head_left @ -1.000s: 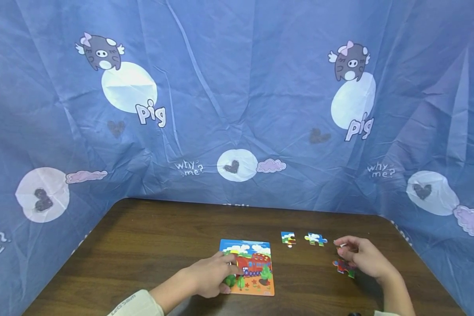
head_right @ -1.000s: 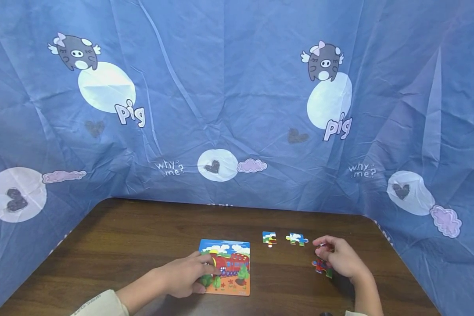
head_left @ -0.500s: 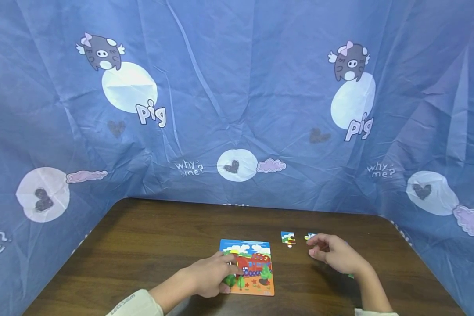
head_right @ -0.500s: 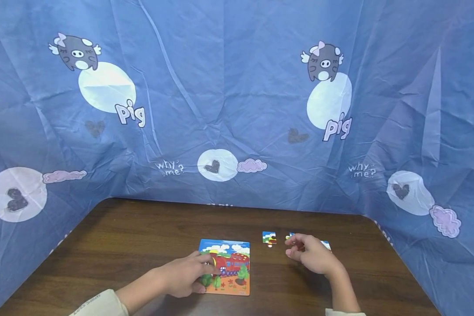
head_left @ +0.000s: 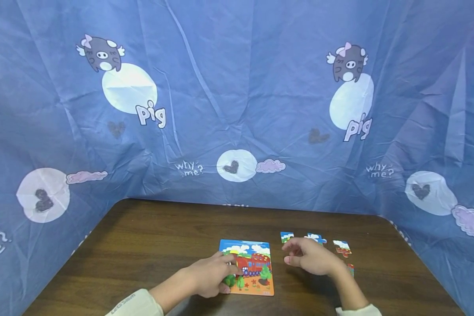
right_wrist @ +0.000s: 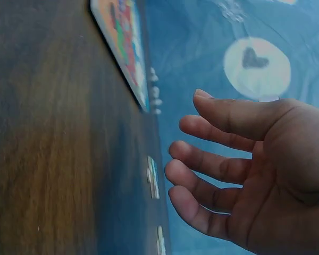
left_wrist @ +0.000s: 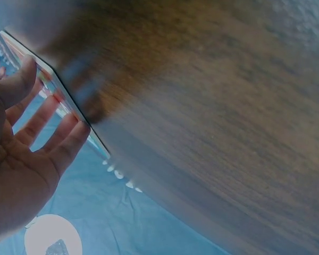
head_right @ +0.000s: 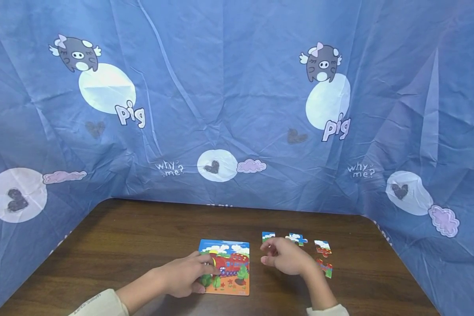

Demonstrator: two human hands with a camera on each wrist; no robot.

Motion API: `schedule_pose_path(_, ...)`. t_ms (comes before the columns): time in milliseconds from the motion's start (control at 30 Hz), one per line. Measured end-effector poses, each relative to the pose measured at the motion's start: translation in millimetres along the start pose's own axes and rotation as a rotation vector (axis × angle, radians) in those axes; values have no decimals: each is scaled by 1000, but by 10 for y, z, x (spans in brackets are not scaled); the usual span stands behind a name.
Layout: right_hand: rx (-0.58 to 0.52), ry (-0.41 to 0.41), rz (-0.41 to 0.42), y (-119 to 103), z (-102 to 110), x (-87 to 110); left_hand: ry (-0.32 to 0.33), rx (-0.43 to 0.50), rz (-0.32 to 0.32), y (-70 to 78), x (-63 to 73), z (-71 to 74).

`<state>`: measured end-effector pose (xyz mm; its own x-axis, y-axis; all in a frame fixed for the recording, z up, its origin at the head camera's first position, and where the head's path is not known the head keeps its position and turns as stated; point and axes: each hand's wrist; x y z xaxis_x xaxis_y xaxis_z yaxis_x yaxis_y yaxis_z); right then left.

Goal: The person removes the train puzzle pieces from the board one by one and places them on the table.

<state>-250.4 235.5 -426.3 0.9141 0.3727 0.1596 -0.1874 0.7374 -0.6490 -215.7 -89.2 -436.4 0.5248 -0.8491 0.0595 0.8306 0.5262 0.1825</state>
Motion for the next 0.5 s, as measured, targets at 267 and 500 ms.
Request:
schedule_pose_path(267,141,-47,26,-200,-119,-155,2,15,-9,-18,-2,-16)
schedule_pose_path(500,204,-91,56,-343,-232,-277,10,23,-22,-35,-7,-21)
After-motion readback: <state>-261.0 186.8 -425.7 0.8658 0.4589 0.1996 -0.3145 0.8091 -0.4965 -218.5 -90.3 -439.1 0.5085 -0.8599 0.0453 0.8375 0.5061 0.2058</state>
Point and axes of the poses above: each hand's wrist, its own x-axis away from the middle knuckle, its own z-axis out of the back of the hand, y = z × x, and after that the axes turned 14 degrees about -z, right-handed
